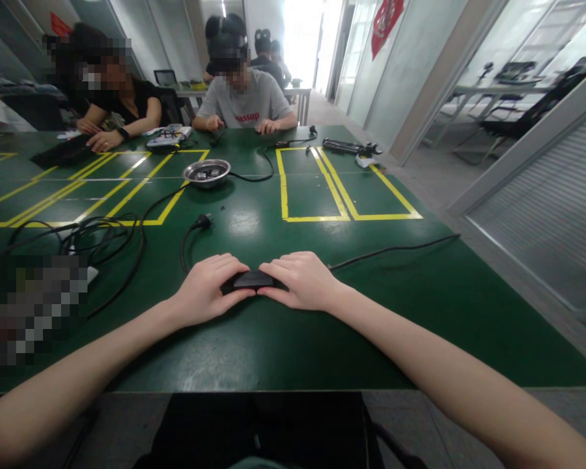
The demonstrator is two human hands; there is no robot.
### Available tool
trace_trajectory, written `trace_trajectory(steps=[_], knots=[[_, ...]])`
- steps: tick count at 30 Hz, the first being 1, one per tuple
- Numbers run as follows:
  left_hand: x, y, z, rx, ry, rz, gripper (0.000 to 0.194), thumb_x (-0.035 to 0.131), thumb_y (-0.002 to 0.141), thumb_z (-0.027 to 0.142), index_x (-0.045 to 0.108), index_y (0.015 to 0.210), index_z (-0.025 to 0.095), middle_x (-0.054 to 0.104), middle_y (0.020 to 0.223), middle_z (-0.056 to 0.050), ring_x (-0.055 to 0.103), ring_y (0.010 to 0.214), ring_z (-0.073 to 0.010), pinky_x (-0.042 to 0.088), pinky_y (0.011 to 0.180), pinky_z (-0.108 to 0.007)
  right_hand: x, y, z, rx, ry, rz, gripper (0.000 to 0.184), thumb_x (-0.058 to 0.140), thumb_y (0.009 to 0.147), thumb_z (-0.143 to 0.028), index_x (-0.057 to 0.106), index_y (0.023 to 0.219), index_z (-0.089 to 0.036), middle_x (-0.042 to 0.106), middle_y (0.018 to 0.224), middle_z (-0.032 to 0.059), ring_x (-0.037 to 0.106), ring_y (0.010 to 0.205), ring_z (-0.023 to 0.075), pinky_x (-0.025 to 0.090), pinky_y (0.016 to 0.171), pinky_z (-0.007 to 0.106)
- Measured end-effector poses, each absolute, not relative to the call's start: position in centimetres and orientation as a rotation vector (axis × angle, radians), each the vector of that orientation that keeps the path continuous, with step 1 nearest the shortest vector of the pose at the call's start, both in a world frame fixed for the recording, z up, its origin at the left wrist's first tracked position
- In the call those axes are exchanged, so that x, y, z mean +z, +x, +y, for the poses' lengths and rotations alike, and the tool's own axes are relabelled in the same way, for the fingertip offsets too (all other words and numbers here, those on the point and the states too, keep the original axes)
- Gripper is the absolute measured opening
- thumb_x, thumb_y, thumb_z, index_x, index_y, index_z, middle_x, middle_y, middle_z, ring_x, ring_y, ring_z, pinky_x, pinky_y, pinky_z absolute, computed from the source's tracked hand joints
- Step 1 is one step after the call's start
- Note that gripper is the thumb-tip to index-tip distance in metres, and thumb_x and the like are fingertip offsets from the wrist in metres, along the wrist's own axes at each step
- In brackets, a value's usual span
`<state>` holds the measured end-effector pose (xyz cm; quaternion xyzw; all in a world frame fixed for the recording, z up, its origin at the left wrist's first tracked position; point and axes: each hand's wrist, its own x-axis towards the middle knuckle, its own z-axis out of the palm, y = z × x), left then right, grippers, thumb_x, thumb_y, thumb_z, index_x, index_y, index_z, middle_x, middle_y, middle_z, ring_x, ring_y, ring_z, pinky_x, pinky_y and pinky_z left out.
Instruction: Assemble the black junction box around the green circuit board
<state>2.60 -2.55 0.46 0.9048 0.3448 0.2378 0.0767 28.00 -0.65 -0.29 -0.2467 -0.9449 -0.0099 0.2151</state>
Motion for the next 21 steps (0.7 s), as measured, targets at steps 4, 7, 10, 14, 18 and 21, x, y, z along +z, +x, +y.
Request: trace_trajectory(steps=[4,7,10,14,18,21], knots=[[0.38,2.78,-2.54,0.673,2.651,1.057,0.027,0.068,0.097,0.043,0.067,0.102,0.017,0.073,0.091,-0.006,0.068,0.083,-0.0215,0.052,0.077,-0.033,-0.09,27.93,-0.81,-0.010,-0.605,-2.694,0.048,0.052,0.106,-0.046,0.056,0.144,-0.018,0.073,0.113,0.0098,0.071,0.083,0.0197,0.049,0.070,0.030],[0.35,2.81,-2.49,0.630,2.572,1.086,0.026,0.070,0.096,0.042,0.067,0.104,0.018,0.074,0.094,-0.006,0.068,0.083,-0.0208,0.052,0.077,-0.032,0.00,27.94,-0.90,0.000,-0.608,-2.722,0.041,0.049,0.108,-0.038,0.058,0.145,-0.023,0.071,0.111,0.0075,0.068,0.079,0.0171,0.047,0.067,0.028],[0.40,2.71,-2.49,0.654,2.516,1.111,0.028,0.074,0.093,0.041,0.069,0.107,0.018,0.075,0.096,-0.005,0.069,0.085,-0.0209,0.052,0.077,-0.031,0.04,27.94,-0.81,0.021,-0.625,-2.706,0.040,0.048,0.109,-0.037,0.060,0.145,-0.025,0.070,0.109,0.0067,0.067,0.077,0.0162,0.046,0.067,0.028],[0.57,2.75,-2.63,0.679,2.447,1.109,0.024,0.072,0.094,0.041,0.069,0.100,0.018,0.073,0.091,-0.004,0.066,0.081,-0.0190,0.050,0.074,-0.030,0.12,27.91,-0.66,0.001,-0.634,-2.693,0.042,0.042,0.111,-0.039,0.059,0.147,-0.025,0.070,0.107,0.0063,0.066,0.077,0.0160,0.046,0.067,0.028],[0.80,2.83,-2.65,0.676,2.414,1.103,0.023,0.073,0.093,0.040,0.069,0.092,0.018,0.070,0.086,-0.002,0.063,0.078,-0.0174,0.047,0.072,-0.028,0.04,27.80,-0.70,-0.032,-0.586,-2.712,0.043,0.034,0.113,-0.035,0.059,0.146,-0.023,0.070,0.107,0.0076,0.066,0.078,0.0163,0.046,0.068,0.029],[0.89,2.77,-2.54,0.686,2.408,1.093,0.022,0.074,0.092,0.039,0.069,0.091,0.018,0.069,0.085,-0.002,0.062,0.077,-0.0169,0.046,0.071,-0.028,0.01,27.65,-0.79,0.028,-0.575,-2.689,0.042,0.031,0.113,-0.032,0.058,0.145,-0.022,0.072,0.111,0.0083,0.068,0.084,0.0166,0.048,0.071,0.029]])
